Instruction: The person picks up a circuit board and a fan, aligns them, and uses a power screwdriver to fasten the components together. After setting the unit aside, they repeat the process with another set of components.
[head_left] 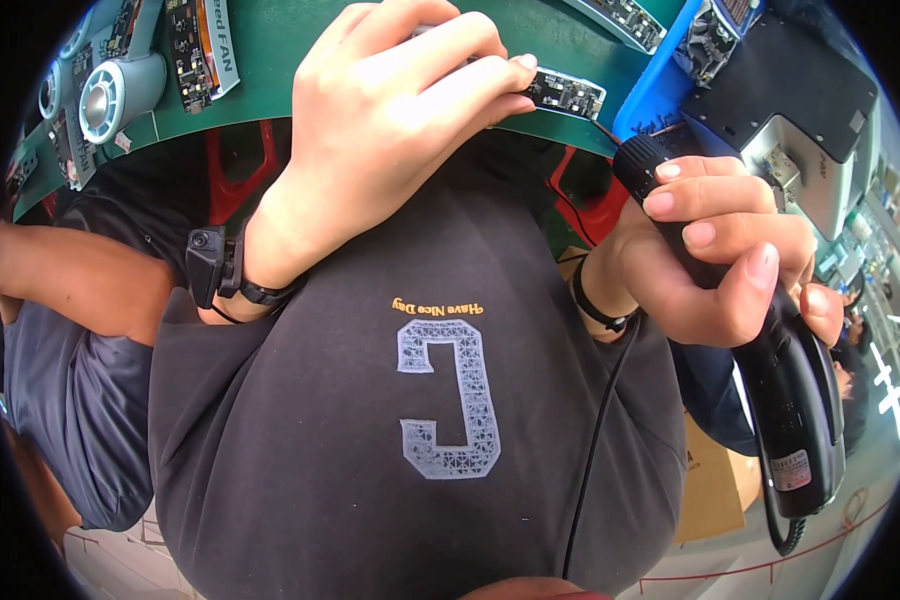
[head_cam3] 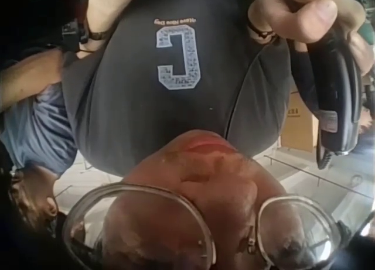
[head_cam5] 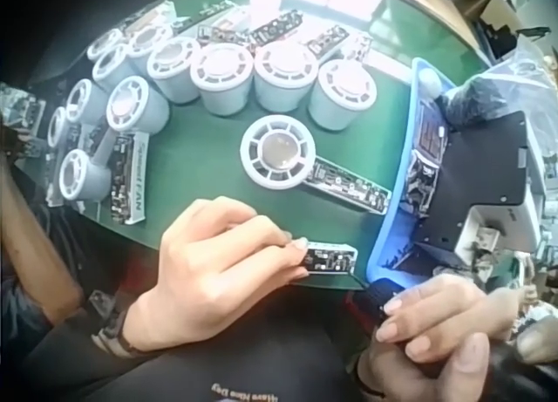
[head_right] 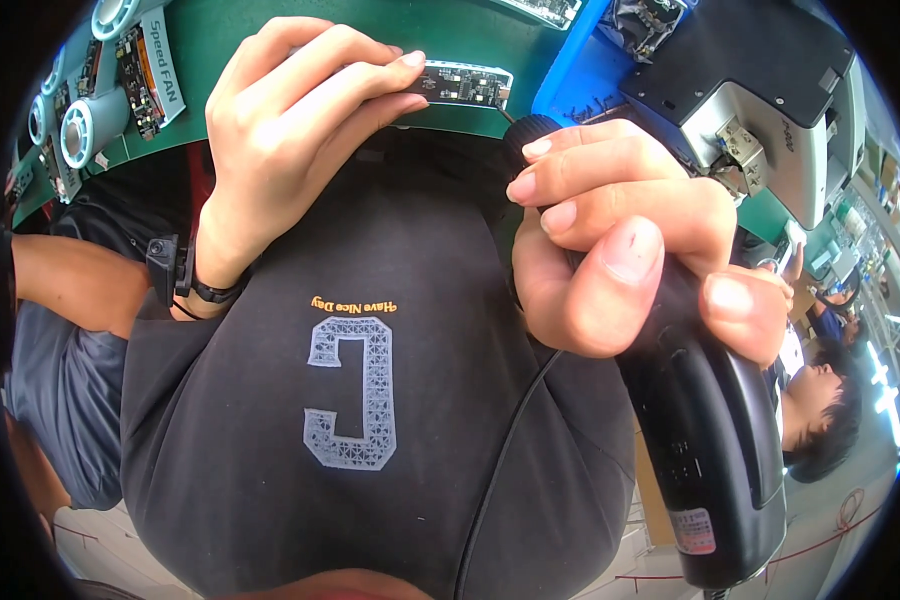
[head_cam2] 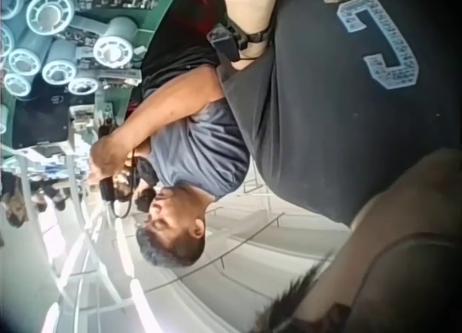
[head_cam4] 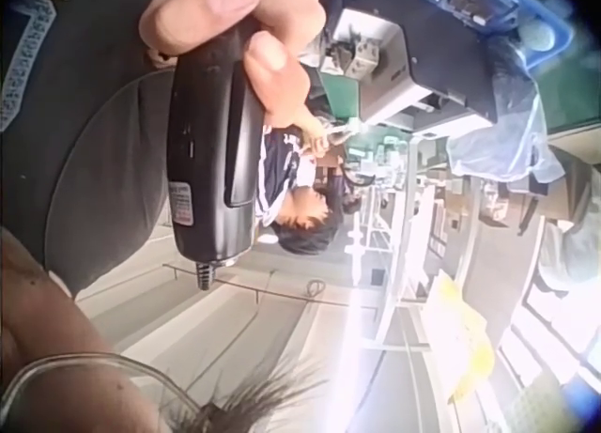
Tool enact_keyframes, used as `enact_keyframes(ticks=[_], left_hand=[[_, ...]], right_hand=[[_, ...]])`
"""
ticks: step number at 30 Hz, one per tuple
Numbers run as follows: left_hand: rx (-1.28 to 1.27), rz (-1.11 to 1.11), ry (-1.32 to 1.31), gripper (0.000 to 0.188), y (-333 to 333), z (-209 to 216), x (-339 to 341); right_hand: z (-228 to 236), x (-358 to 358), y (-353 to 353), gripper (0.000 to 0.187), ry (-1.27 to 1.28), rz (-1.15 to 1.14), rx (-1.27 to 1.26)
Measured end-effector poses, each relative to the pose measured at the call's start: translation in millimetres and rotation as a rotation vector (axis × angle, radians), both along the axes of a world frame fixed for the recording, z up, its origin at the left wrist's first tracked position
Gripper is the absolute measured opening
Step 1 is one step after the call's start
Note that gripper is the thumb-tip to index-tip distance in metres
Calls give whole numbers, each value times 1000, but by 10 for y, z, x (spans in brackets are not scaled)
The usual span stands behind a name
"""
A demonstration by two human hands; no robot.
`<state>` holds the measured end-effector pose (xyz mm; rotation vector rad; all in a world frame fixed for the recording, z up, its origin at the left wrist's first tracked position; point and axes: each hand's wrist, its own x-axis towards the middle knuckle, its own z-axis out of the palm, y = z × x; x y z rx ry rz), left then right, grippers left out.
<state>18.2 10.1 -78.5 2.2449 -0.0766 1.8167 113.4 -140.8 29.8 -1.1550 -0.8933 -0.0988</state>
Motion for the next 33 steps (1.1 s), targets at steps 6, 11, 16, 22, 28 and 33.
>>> enact_keyframes(ticks=[6,11,16,22,28,33], left_hand=[[30,-24,-223,24,15,24,134],[-3,52,258,24,-9,213,-210],[32,20,123,28,-9,-21,-135],[-211,-146,759,28,-87,682,-320],[-207,62,868,39,-102,720,-464],[-688,-85,645,57,-327,424,-439]], right_hand=[[-13,44,-37,33,-58,70,-60],[-48,88,-28,33,25,48,-49],[-88,107,-56,34,32,74,-9],[-56,37,-97,23,39,-147,110],[570,577,-780,32,39,-405,136],[542,1022,-906,30,58,-536,107]])
